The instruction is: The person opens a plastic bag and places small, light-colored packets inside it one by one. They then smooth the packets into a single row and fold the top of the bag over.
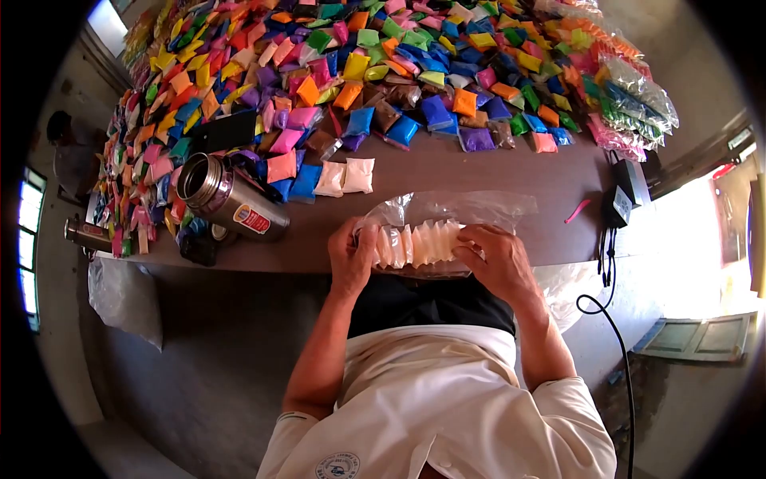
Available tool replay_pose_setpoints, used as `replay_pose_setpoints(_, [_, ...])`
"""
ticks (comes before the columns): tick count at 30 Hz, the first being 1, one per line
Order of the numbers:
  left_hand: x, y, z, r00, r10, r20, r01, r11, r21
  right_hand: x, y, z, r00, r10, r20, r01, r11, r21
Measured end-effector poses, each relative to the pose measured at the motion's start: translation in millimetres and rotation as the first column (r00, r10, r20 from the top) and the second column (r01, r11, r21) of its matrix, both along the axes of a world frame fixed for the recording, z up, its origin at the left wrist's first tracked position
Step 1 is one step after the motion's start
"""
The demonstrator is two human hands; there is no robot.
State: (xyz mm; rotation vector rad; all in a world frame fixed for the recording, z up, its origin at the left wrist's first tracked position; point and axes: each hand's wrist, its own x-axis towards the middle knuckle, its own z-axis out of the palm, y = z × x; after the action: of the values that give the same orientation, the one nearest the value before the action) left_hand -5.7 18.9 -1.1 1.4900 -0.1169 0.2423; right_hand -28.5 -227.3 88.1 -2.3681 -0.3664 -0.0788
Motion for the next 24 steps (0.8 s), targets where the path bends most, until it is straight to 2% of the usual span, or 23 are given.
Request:
replay_pose_setpoints(7, [0.6,3.8,-2.8,0.999,-0.047,0.017,0.047,0.999,0.009,1.9,-2.6,-12.9,0.989,0.049,0.140,-0.050,0.999,0.005])
replay_pose_setpoints(9, [2.0,5.1,-4.1,0.998,-0.047,0.029,0.046,0.999,0.012,-1.0,-7.5,-7.7,0.999,0.023,0.022,-0.026,0.993,0.115])
replay_pose_setpoints(13, [-1.0,4.4,-4.9,1.000,-0.007,-0.026,0.009,0.998,0.067,2.4,-24.0,4.8,1.000,-0.016,-0.017,0.018,0.987,0.161])
replay_pose_setpoints(15, [-0.3,2.5,-3.4,0.999,0.007,-0.053,-0.004,0.998,0.063,5.3,-29.0,12.0,0.998,-0.052,0.040,0.043,0.978,0.202])
replay_pose_setpoints(19, [0.3,2.7,-9.7,1.000,0.006,-0.013,-0.005,0.998,0.066,9.2,-26.7,38.6,0.994,-0.102,0.047,0.078,0.927,0.366])
replay_pose_setpoints(20, [0.7,2.7,-12.3,1.000,0.014,0.006,-0.014,0.997,0.075,12.2,-22.1,43.9,0.988,-0.123,0.094,0.078,0.920,0.384])
replay_pose_setpoints(21, [0.9,2.4,-12.8,1.000,0.021,0.009,-0.021,0.997,0.081,17.6,-16.8,49.4,0.989,-0.117,0.096,0.071,0.919,0.389])
replay_pose_setpoints(23, [0.1,1.4,-11.7,0.999,0.022,0.037,-0.025,0.997,0.074,32.0,-3.3,63.2,0.968,-0.088,0.236,0.001,0.938,0.347])
replay_pose_setpoints(24, [-0.8,1.8,-8.7,0.999,0.031,0.043,-0.034,0.996,0.081,38.2,6.9,76.7,0.962,-0.050,0.270,-0.023,0.965,0.261])
